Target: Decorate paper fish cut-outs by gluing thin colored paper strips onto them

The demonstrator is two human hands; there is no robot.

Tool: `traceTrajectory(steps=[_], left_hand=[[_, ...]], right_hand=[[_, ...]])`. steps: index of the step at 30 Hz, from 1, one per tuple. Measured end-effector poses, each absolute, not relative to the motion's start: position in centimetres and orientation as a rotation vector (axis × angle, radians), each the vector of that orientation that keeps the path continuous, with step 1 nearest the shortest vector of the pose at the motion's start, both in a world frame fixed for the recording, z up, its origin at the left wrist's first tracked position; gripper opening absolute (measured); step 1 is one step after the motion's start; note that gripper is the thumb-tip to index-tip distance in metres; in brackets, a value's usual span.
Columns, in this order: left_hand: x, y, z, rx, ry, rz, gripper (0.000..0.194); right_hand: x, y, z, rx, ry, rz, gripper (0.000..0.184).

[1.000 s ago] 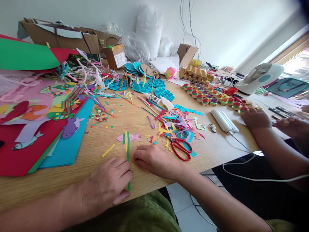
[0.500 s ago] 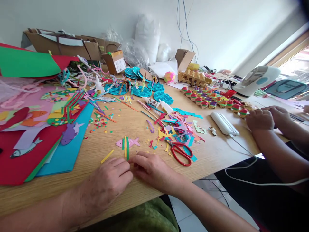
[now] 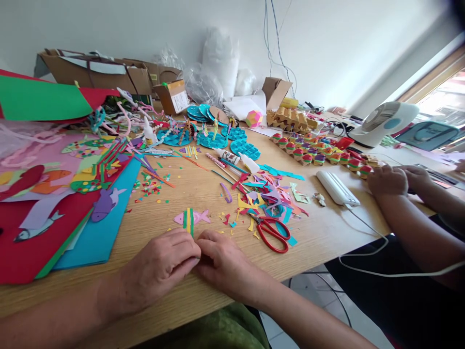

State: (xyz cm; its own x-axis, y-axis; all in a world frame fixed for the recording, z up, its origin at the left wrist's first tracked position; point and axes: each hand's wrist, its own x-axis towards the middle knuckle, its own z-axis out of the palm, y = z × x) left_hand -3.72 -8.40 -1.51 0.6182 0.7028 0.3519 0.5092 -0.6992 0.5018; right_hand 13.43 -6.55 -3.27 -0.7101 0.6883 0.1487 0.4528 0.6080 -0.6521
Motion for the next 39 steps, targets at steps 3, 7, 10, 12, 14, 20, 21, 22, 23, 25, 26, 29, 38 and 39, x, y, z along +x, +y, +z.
traceTrajectory(steps=[3,7,10,12,14,20,21,22,23,25,26,29,38,39], left_hand=[[-3.7,-8.1,-1.0,2.384,1.004,0.745,0.021],[-4.9,-6.7,0.8,2.194,1.083,0.757,0.016],[-7.1,-4.6,2.1,2.153,1.331,0.867,0.024],[-8.5,-3.2,2.2,2.357,1.333,0.881,0.022],[-9.4,-2.2,1.4,2.724,1.152,0.764,0.027],[-9.1,-2.4,-2.0,3.187,0.772,0.398,0.033],[-8.9,-2.5,-2.2,3.214,0.753,0.383,0.033],[-8.7,-2.5,-2.4,3.237,0.735,0.375,0.032],[-8.6,-2.6,-2.5,3.256,0.716,0.371,0.032],[-8.4,-2.5,-2.6,3.283,0.692,0.386,0.031],[-8.3,-2.5,-2.6,3.292,0.683,0.402,0.031],[-8.1,-2.4,-2.8,3.311,0.677,0.429,0.03],[-8.1,-2.3,-3.2,3.313,0.684,0.403,0.027],[-8.1,-2.3,-3.2,3.314,0.679,0.403,0.027]], right_hand=[[13.0,-6.5,-3.7,-0.926,-2.369,0.832,0.015],[12.9,-6.3,-3.6,-0.993,-2.307,0.852,0.014],[13.2,-6.3,-3.2,-1.078,-2.265,0.857,0.011],[13.4,-6.2,-3.1,-1.112,-2.245,0.848,0.011],[13.6,-6.2,-3.1,-1.134,-2.224,0.84,0.012],[13.9,-6.2,-3.5,-1.171,-2.178,0.812,0.015],[13.9,-6.2,-3.5,-1.178,-2.172,0.809,0.015],[14.0,-6.2,-3.5,-1.185,-2.163,0.807,0.015],[14.0,-6.2,-3.5,-1.192,-2.155,0.809,0.014],[14.1,-6.3,-3.6,-1.201,-2.139,0.817,0.015],[14.1,-6.3,-3.6,-1.206,-2.132,0.822,0.016],[14.1,-6.3,-3.6,-1.219,-2.125,0.832,0.016],[13.9,-6.4,-3.5,-1.195,-2.132,0.824,0.013],[13.9,-6.4,-3.5,-1.192,-2.132,0.824,0.013]])
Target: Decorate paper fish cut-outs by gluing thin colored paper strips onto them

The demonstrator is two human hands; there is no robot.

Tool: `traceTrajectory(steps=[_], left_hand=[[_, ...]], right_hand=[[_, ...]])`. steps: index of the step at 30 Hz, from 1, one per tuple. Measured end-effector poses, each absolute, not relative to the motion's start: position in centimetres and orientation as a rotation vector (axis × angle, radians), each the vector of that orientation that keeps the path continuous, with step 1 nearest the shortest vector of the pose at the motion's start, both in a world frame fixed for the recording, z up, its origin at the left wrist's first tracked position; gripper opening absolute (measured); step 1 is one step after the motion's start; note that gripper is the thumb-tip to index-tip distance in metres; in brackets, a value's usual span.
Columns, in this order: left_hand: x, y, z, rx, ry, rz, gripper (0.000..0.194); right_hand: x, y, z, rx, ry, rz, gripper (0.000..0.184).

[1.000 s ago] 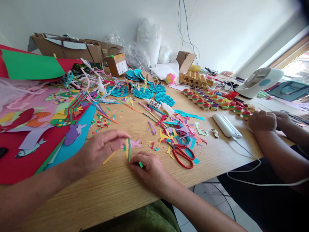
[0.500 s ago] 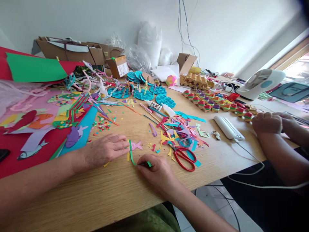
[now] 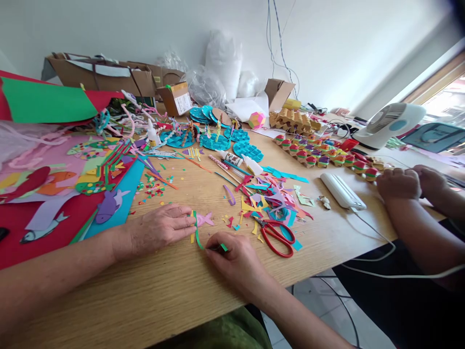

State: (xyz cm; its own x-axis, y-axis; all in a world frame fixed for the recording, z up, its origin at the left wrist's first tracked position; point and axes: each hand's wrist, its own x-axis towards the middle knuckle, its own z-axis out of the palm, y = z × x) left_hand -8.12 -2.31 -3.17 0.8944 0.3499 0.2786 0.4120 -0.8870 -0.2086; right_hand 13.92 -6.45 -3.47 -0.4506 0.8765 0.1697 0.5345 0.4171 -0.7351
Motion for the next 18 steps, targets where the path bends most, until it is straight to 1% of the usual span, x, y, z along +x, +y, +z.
traceTrajectory(steps=[4,7,10,18], left_hand=[[-8.3,-2.1,-3.1,-2.808,-0.537,-0.293,0.029],[-8.3,-2.0,-2.8,-2.818,-0.51,-0.208,0.03],[-8.3,-2.0,-2.7,-2.825,-0.484,-0.175,0.031],[-8.2,-2.3,-2.5,-2.845,-0.541,-0.172,0.032]], right_hand=[[14.0,-6.4,-3.3,-1.196,-2.103,0.832,0.012],[14.4,-6.1,-3.1,-1.307,-1.924,0.912,0.008],[14.8,-5.7,-3.2,-1.365,-1.75,1.009,0.009],[15.2,-5.7,-3.4,-1.292,-1.422,1.081,0.01]])
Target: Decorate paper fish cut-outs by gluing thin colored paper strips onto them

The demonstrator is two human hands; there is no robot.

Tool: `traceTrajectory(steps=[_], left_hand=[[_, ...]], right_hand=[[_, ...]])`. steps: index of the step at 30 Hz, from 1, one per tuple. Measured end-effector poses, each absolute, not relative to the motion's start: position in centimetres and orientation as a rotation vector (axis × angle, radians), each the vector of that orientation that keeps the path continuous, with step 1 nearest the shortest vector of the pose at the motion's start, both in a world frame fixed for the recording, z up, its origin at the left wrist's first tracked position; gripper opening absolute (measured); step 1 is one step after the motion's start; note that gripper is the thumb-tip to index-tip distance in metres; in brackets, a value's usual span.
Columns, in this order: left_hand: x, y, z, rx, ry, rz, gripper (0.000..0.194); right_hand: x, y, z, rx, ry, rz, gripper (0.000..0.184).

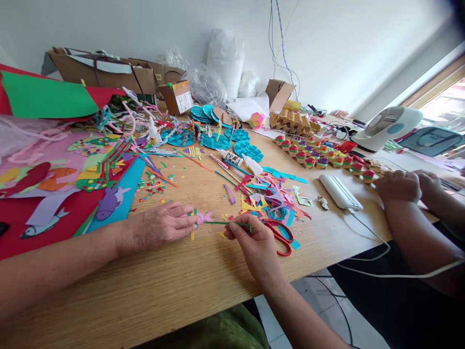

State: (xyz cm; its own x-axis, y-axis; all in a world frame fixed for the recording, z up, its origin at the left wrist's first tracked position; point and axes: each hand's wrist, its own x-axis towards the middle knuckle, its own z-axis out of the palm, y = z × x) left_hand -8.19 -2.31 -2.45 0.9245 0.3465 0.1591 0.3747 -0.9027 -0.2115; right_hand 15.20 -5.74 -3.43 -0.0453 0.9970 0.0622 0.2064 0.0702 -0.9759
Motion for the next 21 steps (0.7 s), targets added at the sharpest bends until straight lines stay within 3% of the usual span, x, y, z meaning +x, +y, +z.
traceTrajectory(steps=[4,11,15,21], left_hand=[[-8.1,-2.4,-2.4,-2.836,-0.52,-0.202,0.03],[-8.0,-1.9,-2.9,-2.836,-0.485,-0.303,0.027],[-7.9,-1.8,-3.0,-2.832,-0.46,-0.375,0.025],[-8.0,-1.9,-3.1,-2.855,-0.495,-0.397,0.028]], right_hand=[[16.3,-5.5,-2.0,-1.267,-1.511,0.963,0.011],[15.6,0.6,0.7,-1.331,-1.987,0.322,0.005],[13.3,5.4,0.0,-1.346,-2.468,-0.025,0.02],[12.3,8.1,-1.7,-1.187,-2.82,0.036,0.03]])
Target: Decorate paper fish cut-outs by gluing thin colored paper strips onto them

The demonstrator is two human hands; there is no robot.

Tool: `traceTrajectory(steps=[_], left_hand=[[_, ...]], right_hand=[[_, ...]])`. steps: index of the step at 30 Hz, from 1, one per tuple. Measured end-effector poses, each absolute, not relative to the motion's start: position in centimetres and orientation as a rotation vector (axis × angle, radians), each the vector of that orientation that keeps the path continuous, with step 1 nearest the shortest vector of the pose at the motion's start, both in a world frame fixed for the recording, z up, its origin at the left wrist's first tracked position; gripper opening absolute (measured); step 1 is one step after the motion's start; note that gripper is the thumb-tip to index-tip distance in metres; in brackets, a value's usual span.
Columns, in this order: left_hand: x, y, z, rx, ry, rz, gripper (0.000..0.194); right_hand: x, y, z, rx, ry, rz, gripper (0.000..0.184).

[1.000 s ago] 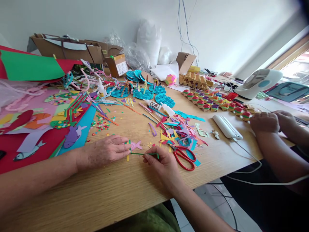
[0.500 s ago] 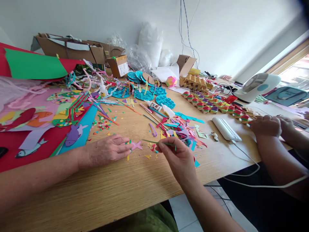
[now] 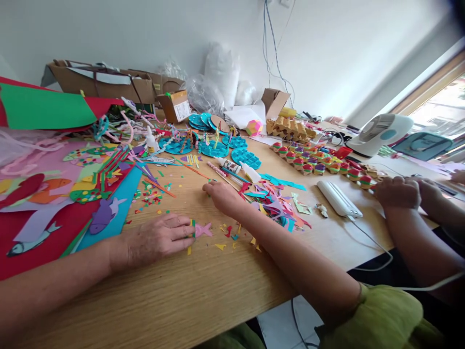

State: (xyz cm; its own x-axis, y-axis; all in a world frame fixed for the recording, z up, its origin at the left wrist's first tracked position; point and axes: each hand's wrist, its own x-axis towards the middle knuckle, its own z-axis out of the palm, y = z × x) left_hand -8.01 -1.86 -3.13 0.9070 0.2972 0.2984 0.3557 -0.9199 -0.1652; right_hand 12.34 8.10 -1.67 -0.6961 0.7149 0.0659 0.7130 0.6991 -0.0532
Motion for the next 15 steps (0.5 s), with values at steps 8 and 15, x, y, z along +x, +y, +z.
traceTrajectory(steps=[8,15], left_hand=[[-7.9,-1.8,-2.9,-2.804,-0.445,-0.413,0.029],[-7.9,-2.0,-2.6,-2.865,-0.505,-0.42,0.03]], right_hand=[[12.9,6.6,0.3,-1.134,-2.827,0.065,0.038],[11.2,3.4,-0.4,-1.001,-2.92,0.467,0.027]])
